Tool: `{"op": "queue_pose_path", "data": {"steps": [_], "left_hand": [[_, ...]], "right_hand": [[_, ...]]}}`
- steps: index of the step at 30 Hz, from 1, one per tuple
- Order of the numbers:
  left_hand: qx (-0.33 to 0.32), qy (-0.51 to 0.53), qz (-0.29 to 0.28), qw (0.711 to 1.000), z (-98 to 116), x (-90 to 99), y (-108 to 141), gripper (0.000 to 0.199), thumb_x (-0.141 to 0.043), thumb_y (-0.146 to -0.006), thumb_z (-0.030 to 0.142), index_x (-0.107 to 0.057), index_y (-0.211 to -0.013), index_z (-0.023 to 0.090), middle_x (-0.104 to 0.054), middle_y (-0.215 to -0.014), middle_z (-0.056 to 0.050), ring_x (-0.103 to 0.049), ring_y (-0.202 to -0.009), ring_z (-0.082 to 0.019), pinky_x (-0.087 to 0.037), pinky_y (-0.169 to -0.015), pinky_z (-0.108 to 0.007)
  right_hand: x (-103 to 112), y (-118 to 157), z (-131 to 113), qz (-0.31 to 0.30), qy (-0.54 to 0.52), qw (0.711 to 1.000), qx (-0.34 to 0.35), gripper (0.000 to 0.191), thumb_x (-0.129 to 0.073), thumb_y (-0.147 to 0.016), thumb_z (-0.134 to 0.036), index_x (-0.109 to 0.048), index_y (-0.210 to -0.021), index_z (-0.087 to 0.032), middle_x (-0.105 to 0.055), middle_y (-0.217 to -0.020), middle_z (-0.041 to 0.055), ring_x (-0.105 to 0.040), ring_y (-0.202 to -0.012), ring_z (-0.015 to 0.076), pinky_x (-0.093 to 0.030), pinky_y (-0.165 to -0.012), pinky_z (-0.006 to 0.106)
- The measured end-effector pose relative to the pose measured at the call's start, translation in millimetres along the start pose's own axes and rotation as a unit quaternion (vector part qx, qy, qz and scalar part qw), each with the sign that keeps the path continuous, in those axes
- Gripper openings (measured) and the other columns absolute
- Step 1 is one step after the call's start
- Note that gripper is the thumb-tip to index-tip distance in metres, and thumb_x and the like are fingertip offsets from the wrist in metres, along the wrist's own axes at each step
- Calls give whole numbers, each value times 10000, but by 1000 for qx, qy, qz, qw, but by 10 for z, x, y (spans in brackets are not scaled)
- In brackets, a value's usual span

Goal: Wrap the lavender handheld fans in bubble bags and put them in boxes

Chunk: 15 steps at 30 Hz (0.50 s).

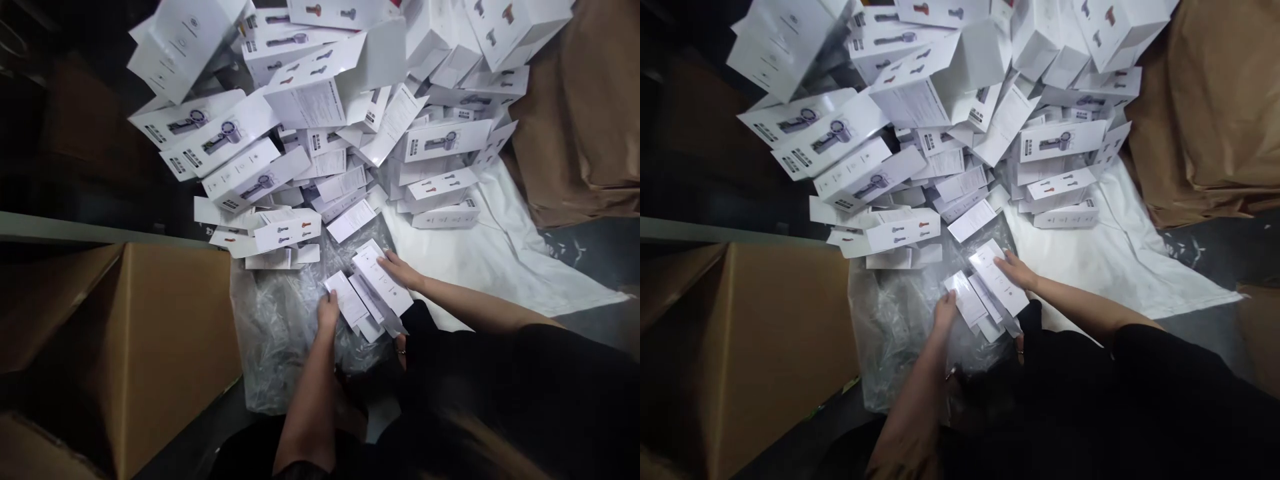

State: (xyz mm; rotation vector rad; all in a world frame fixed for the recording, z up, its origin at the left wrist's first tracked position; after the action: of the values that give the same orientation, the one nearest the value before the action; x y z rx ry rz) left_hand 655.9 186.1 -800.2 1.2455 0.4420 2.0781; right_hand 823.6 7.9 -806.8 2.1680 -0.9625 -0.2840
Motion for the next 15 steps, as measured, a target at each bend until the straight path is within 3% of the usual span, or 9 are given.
{"op": "queue_pose_path", "data": {"steps": [2, 4, 5, 8, 10, 12, 13, 15], "left_hand": [[-71, -48, 80, 993, 302, 315, -131, 450, -487, -880, 343, -513, -1269, 118, -502, -1306, -220, -384, -1299, -319, -317, -1042, -480], [-242, -199, 173, 934, 723, 661, -346, 564, -540, -854, 341, -420, -1364, 133, -370, -1414, -236, -242, -1365, -363, -206, -1075, -567], [-300, -270, 181, 897, 937, 802, -469, 607, -570, -836, 309, -385, -1390, 144, -326, -1442, -230, -203, -1372, -382, -151, -1074, -608], [-386, -421, 85, 816, 1461, 1053, -751, 559, -521, -849, 169, -379, -1389, 133, -419, -1363, -201, -247, -1343, -374, -94, -1064, -638], [-404, -456, 38, 792, 1643, 1140, -750, 539, -493, -852, 133, -380, -1379, 100, -492, -1256, -193, -324, -1286, -368, -154, -1050, -626], [-402, -439, 62, 801, 1667, 1226, -575, 635, -542, -834, 188, -310, -1418, 98, -487, -1237, -203, -351, -1248, -396, -227, -1016, -624], [-387, -411, 82, 821, 1618, 1263, -442, 725, -586, -814, 247, -254, -1443, 109, -470, -1257, -212, -357, -1237, -414, -258, -1001, -621], [-322, -318, 90, 887, 1402, 1274, -142, 915, -664, -750, 391, -160, -1469, 133, -437, -1311, -223, -386, -1225, -426, -308, -991, -596]], "right_hand": [[-1, 21, 16, -1, 7, 1000, 19, 798, -512, -797, -663, -336, -1427, -205, -417, -1443, 89, -382, -1323, 331, -306, -1115, 470], [3, 5, 24, -10, 20, 999, 49, 729, -517, -804, -645, -401, -1380, -214, -454, -1411, 80, -409, -1303, 323, -328, -1102, 455], [10, -13, 28, -20, 26, 998, 60, 694, -511, -811, -639, -429, -1355, -216, -490, -1376, 80, -441, -1276, 318, -348, -1086, 454], [54, -68, 56, -44, 40, 996, 65, 642, -475, -834, -632, -442, -1333, -229, -562, -1276, 73, -512, -1199, 306, -396, -1036, 479], [82, -86, 83, -32, 67, 994, 77, 665, -456, -841, -637, -398, -1372, -241, -506, -1340, 77, -443, -1269, 308, -352, -1070, 488], [75, -90, 97, -15, 125, 986, 105, 790, -508, -794, -664, -311, -1432, -242, -322, -1482, 98, -254, -1383, 335, -244, -1123, 512], [55, -94, 94, -13, 163, 979, 121, 895, -563, -742, -681, -259, -1459, -239, -186, -1539, 105, -136, -1416, 357, -184, -1137, 532], [-2, -113, 65, -35, 228, 964, 133, 1115, -675, -613, -696, -171, -1491, -228, 58, -1568, 112, 40, -1417, 403, -109, -1133, 574]]}}
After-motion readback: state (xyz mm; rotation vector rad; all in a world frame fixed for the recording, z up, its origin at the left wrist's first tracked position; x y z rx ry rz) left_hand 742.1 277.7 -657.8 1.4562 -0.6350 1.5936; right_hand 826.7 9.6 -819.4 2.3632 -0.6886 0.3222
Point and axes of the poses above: each hand's wrist, its own y-axis away from the middle knuckle, its own x-axis out of the back of the hand, z = x × y, the point moved 1 cm from there along -y, towards the middle knuckle
